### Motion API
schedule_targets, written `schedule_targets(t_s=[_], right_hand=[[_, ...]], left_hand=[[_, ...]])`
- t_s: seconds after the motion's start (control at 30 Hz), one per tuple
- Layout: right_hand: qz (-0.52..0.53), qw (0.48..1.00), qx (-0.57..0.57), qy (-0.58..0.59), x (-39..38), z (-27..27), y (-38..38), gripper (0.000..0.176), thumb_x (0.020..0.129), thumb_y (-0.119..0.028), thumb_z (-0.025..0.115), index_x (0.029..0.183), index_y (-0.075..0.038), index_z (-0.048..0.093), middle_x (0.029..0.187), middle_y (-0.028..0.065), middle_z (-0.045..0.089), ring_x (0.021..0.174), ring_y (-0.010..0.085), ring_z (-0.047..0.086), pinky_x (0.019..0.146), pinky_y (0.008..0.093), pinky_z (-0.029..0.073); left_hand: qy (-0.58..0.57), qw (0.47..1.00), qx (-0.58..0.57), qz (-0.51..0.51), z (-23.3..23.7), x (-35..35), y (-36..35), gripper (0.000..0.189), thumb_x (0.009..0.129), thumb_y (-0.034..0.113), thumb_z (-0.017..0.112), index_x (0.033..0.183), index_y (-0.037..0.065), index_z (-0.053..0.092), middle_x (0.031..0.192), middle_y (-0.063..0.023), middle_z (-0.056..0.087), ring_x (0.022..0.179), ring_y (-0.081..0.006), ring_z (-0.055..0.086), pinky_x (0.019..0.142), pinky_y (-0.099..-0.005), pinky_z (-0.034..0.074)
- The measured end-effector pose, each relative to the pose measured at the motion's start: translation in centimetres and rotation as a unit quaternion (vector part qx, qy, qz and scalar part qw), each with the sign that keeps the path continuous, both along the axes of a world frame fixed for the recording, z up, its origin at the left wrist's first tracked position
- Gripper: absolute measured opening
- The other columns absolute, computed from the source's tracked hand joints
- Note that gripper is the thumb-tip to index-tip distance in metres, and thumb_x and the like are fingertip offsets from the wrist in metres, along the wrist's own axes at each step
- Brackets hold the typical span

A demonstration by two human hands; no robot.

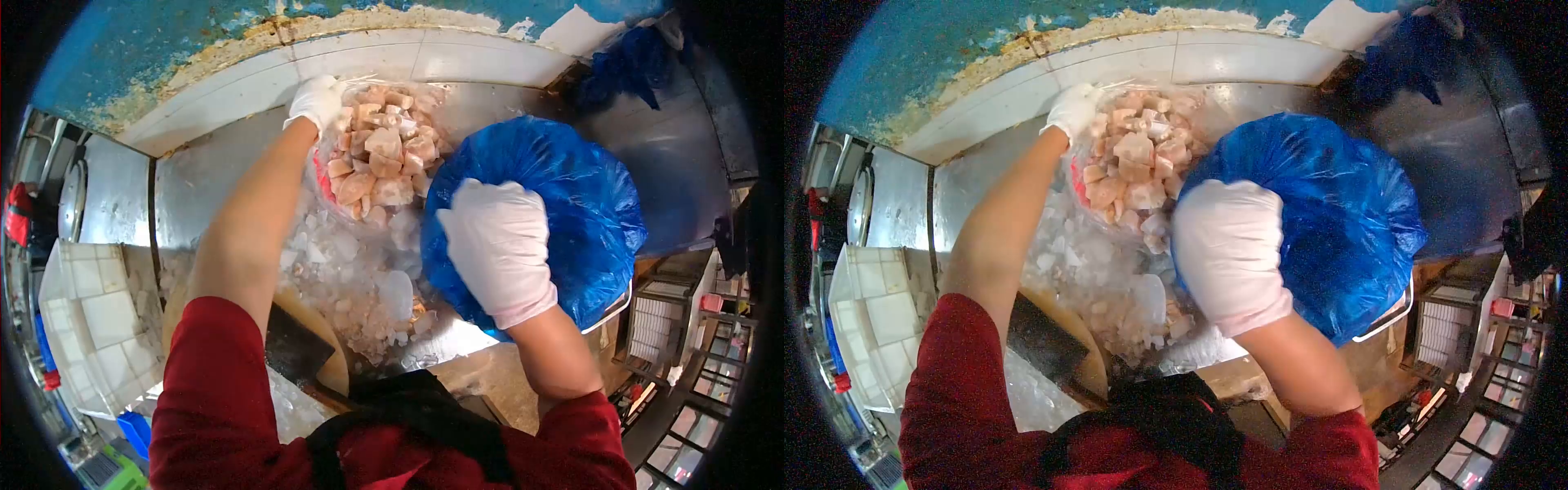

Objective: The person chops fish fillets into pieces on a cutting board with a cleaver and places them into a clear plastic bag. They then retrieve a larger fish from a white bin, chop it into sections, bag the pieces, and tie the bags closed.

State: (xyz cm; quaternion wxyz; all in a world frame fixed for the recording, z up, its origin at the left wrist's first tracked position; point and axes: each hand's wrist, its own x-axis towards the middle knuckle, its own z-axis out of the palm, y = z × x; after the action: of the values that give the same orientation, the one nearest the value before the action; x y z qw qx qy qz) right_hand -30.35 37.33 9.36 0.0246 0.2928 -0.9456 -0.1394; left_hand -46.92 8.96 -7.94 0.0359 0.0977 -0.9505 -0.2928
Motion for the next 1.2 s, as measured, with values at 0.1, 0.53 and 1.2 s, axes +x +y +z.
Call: schedule_targets(t_s=[0.1, 0.53, 1.2], right_hand=[[0.204, 0.979, -0.010, -0.025, -1.3, -3.4, -2.9, 0.011, 0.076, -0.016, 0.067, 0.081, -0.006, 0.067, 0.076, 0.0116, 0.066, 0.071, 0.0277, 0.067, 0.056, 0.0373, 0.052], [0.065, 0.979, -0.026, -0.190, -1.6, -6.2, 0.2, 0.093, 0.071, -0.018, 0.081, 0.148, 0.001, 0.032, 0.116, 0.0226, 0.057, 0.095, 0.0349, 0.065, 0.073, 0.0438, 0.058], [0.078, 0.954, -0.274, -0.099, -7.2, -3.6, -3.6, 0.016, 0.082, -0.013, 0.060, 0.089, -0.002, 0.070, 0.090, 0.0242, 0.068, 0.085, 0.0422, 0.067, 0.076, 0.0452, 0.054]], left_hand=[[0.061, 0.998, -0.010, -0.002, 1.6, 1.7, -0.9, 0.041, 0.095, 0.039, 0.055, 0.105, 0.002, 0.070, 0.111, -0.0236, 0.068, 0.107, -0.0418, 0.062, 0.093, -0.0461, 0.048], [0.068, 0.988, -0.134, 0.018, 16.3, 9.9, -18.6, 0.033, 0.100, 0.029, 0.049, 0.108, 0.003, 0.069, 0.108, -0.0184, 0.068, 0.102, -0.0373, 0.064, 0.091, -0.0422, 0.049], [0.164, 0.868, -0.469, -0.027, 19.1, 21.8, -26.3, 0.023, 0.094, 0.022, 0.057, 0.088, 0.009, 0.075, 0.077, -0.0110, 0.070, 0.064, -0.0244, 0.065, 0.061, -0.0371, 0.053]])
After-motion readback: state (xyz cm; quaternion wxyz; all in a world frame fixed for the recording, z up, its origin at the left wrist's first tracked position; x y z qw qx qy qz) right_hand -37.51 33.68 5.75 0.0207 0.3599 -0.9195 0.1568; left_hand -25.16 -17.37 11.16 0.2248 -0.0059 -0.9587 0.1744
